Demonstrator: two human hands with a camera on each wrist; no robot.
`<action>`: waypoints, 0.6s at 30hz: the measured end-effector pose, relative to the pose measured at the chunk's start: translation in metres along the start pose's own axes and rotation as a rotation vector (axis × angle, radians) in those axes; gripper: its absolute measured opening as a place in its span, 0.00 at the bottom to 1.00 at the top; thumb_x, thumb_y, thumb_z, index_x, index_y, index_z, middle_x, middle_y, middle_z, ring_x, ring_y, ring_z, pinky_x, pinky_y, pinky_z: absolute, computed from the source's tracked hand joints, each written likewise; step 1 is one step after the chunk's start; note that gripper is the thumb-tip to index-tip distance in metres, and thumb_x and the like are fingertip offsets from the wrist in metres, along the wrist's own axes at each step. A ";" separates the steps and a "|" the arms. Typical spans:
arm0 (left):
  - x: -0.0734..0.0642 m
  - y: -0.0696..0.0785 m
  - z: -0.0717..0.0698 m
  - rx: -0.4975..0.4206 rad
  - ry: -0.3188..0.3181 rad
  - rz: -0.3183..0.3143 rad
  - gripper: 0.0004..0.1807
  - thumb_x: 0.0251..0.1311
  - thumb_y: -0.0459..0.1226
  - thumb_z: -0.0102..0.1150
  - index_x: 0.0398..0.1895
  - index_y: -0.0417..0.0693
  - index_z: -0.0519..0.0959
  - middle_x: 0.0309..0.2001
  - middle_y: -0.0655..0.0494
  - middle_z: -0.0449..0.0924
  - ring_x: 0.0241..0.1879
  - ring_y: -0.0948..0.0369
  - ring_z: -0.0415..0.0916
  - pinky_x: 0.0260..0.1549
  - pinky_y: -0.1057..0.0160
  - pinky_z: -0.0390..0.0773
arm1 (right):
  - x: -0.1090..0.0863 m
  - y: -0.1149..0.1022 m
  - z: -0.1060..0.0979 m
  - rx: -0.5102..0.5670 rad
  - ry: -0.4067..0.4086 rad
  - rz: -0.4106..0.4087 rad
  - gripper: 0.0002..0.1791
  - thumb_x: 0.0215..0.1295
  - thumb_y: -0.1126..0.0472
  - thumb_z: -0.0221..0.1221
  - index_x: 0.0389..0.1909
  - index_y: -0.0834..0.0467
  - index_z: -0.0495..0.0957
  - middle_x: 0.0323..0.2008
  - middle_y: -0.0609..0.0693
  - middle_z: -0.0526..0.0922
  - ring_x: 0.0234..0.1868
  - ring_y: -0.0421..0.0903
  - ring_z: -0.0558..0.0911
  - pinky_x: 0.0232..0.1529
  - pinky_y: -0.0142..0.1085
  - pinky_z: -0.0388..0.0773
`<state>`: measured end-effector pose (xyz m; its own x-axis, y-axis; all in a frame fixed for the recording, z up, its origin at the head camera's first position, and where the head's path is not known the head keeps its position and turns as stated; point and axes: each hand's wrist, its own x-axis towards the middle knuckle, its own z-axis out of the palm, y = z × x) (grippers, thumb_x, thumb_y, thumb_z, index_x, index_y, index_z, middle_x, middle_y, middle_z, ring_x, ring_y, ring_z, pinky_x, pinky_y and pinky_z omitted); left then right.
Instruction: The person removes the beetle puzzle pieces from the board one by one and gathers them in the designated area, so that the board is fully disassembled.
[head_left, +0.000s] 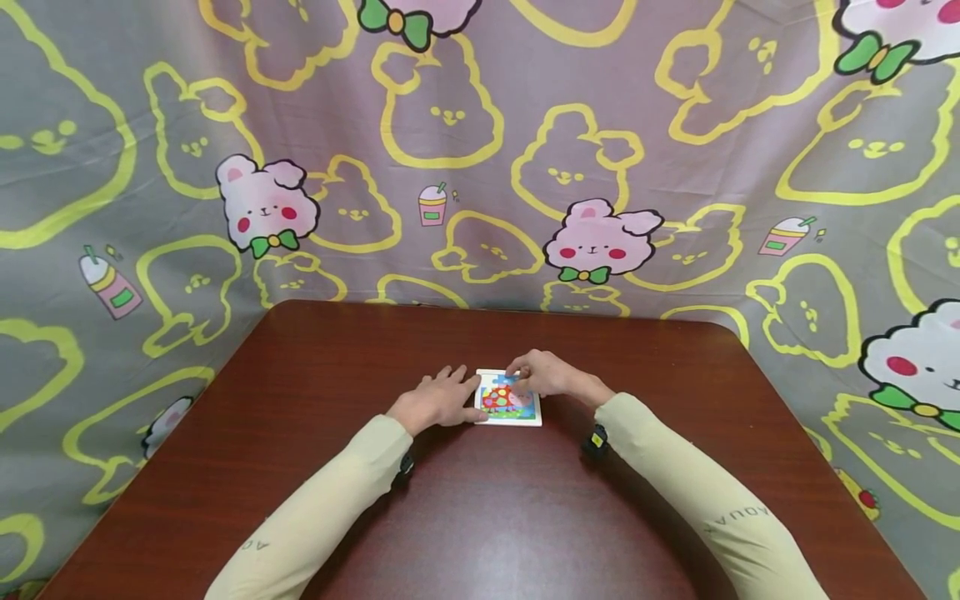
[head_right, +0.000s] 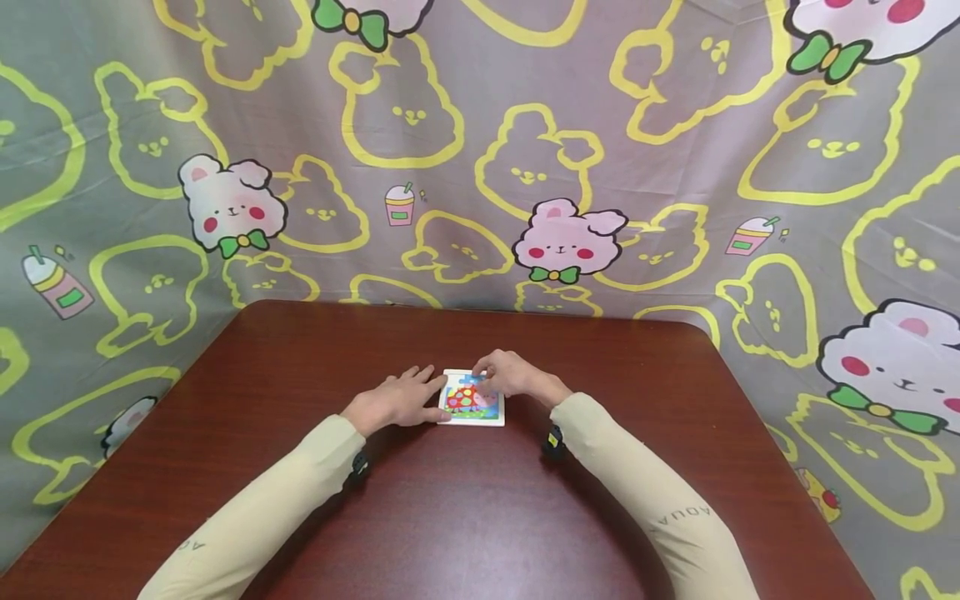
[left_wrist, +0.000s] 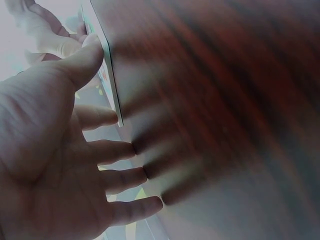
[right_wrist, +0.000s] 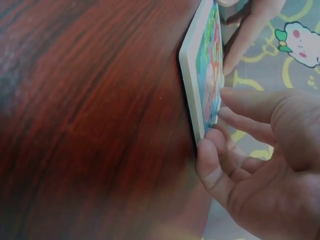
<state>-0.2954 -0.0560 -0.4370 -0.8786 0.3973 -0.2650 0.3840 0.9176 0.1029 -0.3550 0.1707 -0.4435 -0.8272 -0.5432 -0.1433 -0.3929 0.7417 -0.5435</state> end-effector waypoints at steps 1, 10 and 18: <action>0.000 0.000 0.000 0.001 0.000 0.001 0.44 0.65 0.65 0.48 0.78 0.56 0.53 0.78 0.45 0.48 0.77 0.43 0.47 0.69 0.38 0.57 | -0.001 0.000 0.000 -0.002 0.001 0.001 0.16 0.63 0.58 0.66 0.52 0.55 0.83 0.38 0.51 0.84 0.22 0.40 0.77 0.23 0.31 0.74; 0.000 0.000 0.000 -0.006 0.000 0.010 0.44 0.65 0.64 0.49 0.78 0.56 0.53 0.79 0.45 0.48 0.77 0.42 0.46 0.69 0.38 0.57 | -0.001 -0.004 0.003 -0.075 0.025 -0.008 0.18 0.61 0.60 0.67 0.53 0.57 0.83 0.37 0.50 0.86 0.31 0.39 0.79 0.29 0.30 0.76; 0.000 0.001 0.000 -0.015 -0.005 0.006 0.44 0.65 0.64 0.49 0.78 0.56 0.54 0.79 0.45 0.47 0.77 0.42 0.46 0.69 0.38 0.57 | 0.006 -0.011 0.008 -0.165 0.038 -0.023 0.17 0.60 0.63 0.65 0.50 0.61 0.81 0.37 0.51 0.86 0.37 0.42 0.81 0.40 0.36 0.79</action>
<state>-0.2952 -0.0552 -0.4366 -0.8749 0.4031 -0.2686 0.3851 0.9152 0.1189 -0.3527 0.1566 -0.4449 -0.8310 -0.5474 -0.0991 -0.4695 0.7856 -0.4029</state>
